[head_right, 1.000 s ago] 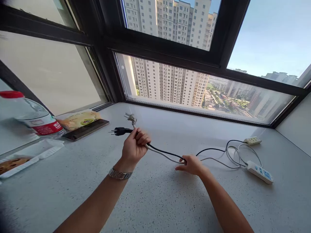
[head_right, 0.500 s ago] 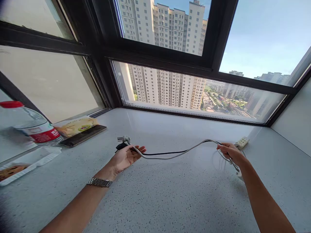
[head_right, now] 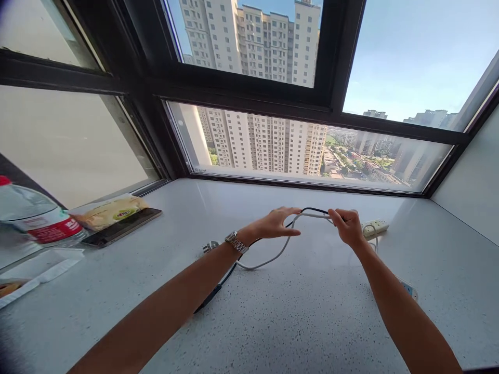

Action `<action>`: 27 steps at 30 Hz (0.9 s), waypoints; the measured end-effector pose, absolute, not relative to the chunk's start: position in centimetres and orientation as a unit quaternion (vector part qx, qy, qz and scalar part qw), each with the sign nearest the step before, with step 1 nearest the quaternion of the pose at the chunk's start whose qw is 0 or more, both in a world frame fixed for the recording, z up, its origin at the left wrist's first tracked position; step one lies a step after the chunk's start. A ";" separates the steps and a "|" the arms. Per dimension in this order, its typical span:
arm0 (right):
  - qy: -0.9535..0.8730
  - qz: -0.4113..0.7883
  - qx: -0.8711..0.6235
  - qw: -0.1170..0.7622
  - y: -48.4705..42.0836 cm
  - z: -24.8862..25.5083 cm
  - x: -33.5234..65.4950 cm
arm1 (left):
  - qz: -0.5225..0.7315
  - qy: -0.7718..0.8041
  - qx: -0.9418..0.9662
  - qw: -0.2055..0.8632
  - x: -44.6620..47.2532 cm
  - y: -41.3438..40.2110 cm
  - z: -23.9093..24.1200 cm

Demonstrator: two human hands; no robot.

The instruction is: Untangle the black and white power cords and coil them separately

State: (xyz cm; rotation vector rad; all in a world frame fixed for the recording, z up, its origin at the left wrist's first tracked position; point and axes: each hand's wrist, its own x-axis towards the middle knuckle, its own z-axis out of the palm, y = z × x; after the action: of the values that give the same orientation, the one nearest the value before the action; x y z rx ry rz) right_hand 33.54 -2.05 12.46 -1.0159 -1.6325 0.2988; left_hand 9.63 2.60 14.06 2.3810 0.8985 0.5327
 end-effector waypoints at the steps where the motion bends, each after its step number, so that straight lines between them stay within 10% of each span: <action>1: -0.685 0.124 -0.426 0.578 -1.9 12.6 33.6 | 0.159 0.310 0.882 0.316 10.9 3.5 13.7; 8: -0.634 0.134 -0.437 0.624 -1.0 11.8 34.7 | 0.250 0.222 0.804 0.492 14.6 4.0 12.6; 14: -0.486 -0.177 -0.466 0.718 -4.9 9.1 30.4 | 0.274 0.300 0.727 0.553 15.3 2.4 17.2; 23: -0.421 0.388 -0.384 0.724 -7.2 6.9 17.0 | 0.346 0.312 0.679 0.567 18.9 -0.6 23.6; 27: -0.387 0.659 -0.245 0.597 -7.3 7.6 17.2 | 0.341 0.280 0.719 0.537 17.9 0.0 26.9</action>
State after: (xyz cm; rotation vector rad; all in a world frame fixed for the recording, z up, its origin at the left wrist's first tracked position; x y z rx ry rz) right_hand 17.19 -7.27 7.61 -0.5691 -0.8988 1.5297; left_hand 17.95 -0.03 26.95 1.7109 0.6672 0.8120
